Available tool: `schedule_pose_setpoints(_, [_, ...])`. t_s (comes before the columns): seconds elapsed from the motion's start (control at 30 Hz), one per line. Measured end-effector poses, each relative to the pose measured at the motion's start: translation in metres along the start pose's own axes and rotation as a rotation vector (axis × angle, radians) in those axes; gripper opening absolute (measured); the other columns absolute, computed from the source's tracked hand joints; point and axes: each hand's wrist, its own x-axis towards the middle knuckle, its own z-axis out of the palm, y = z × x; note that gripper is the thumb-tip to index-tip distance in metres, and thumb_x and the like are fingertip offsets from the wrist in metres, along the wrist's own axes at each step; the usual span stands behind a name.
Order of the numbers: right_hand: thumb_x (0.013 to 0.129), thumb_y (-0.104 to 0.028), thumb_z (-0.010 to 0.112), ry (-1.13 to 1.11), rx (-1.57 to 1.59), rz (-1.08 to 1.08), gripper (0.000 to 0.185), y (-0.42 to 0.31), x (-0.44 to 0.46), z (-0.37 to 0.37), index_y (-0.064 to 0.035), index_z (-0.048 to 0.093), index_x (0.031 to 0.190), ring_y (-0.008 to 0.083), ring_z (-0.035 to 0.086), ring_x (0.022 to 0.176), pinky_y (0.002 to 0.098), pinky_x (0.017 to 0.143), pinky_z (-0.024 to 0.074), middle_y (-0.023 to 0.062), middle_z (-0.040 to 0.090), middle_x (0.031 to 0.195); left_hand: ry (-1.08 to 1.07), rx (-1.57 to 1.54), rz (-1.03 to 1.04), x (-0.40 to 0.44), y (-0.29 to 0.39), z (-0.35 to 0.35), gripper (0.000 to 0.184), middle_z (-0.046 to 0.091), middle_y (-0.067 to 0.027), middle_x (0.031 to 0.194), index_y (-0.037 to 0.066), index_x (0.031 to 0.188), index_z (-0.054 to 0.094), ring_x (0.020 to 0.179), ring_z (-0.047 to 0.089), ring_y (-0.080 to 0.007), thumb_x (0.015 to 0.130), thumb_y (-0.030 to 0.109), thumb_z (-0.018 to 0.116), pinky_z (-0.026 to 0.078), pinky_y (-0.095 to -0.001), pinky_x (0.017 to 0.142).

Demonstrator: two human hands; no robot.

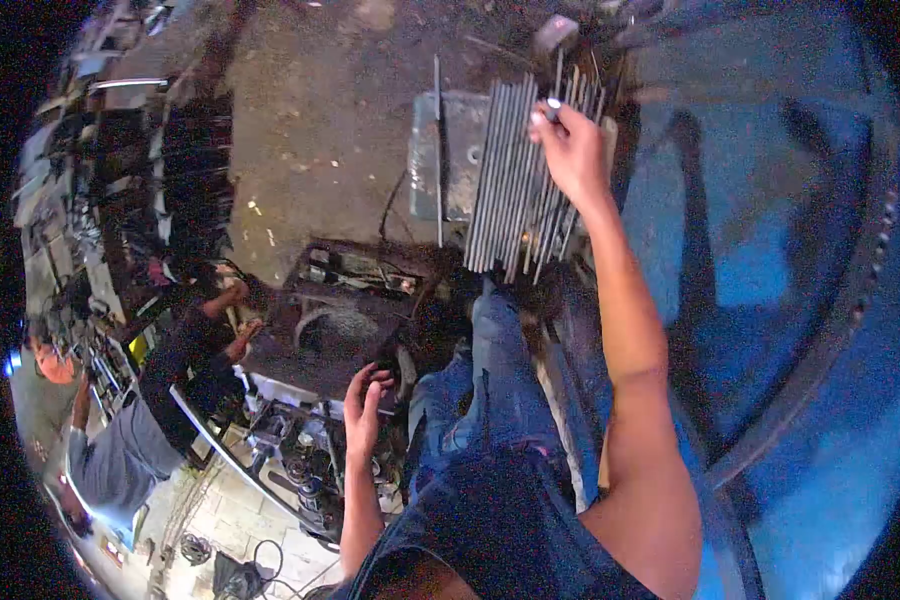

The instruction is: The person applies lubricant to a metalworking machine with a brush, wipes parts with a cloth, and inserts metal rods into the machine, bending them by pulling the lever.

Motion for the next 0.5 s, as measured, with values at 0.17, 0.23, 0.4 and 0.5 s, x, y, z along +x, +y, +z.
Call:
schedule_pose_setpoints(0.17, [0.094,-0.014,0.059,0.115,0.191,-0.172,0.019,-0.19,-0.067,-0.036,0.0008,0.062,0.104,0.0166,0.068,0.079,0.0268,0.072,0.0519,0.0083,0.068,0.087,0.026,0.09,0.199,-0.038,0.046,-0.002,0.035,0.067,-0.01,0.108,-0.004,0.123,0.056,0.101,0.06,-0.0165,0.096,0.018,0.054,0.046,-0.0292,0.09])
schedule_pose_setpoints(0.23, [0.096,-0.015,0.055,0.096,0.327,-0.197,0.019,-0.251,-0.09,-0.046,0.0002,0.059,0.106,0.0222,0.068,0.081,0.0318,0.072,0.0554,0.0106,0.067,0.089,0.027,0.11,0.294,-0.059,0.068,-0.006,0.035,0.067,-0.0106,0.11,-0.004,0.122,0.057,0.101,0.061,-0.017,0.096,0.02,0.054,0.046,-0.0292,0.091])
schedule_pose_setpoints(0.4, [0.096,-0.015,0.054,-0.144,0.878,-0.354,0.018,-0.35,-0.155,-0.031,-0.0006,0.058,0.106,0.0301,0.068,0.085,0.0452,0.078,0.0576,0.0122,0.065,0.092,-0.183,-0.24,0.413,-0.105,0.088,-0.034,0.054,0.059,-0.0142,0.125,-0.001,0.138,0.039,0.119,0.054,-0.0234,0.1,0.036,0.044,0.036,-0.0355,0.104])
schedule_pose_setpoints(0.5, [0.097,-0.021,0.054,-0.274,1.142,-0.267,0.021,-0.374,-0.19,-0.009,-0.0034,0.057,0.107,0.0321,0.065,0.093,0.052,0.09,0.0529,0.0104,0.062,0.098,-0.183,-0.707,0.681,-0.127,0.092,-0.073,0.069,0.038,-0.0154,0.146,0.004,0.148,0.019,0.13,0.043,-0.0298,0.099,0.049,0.037,0.032,-0.0438,0.109])
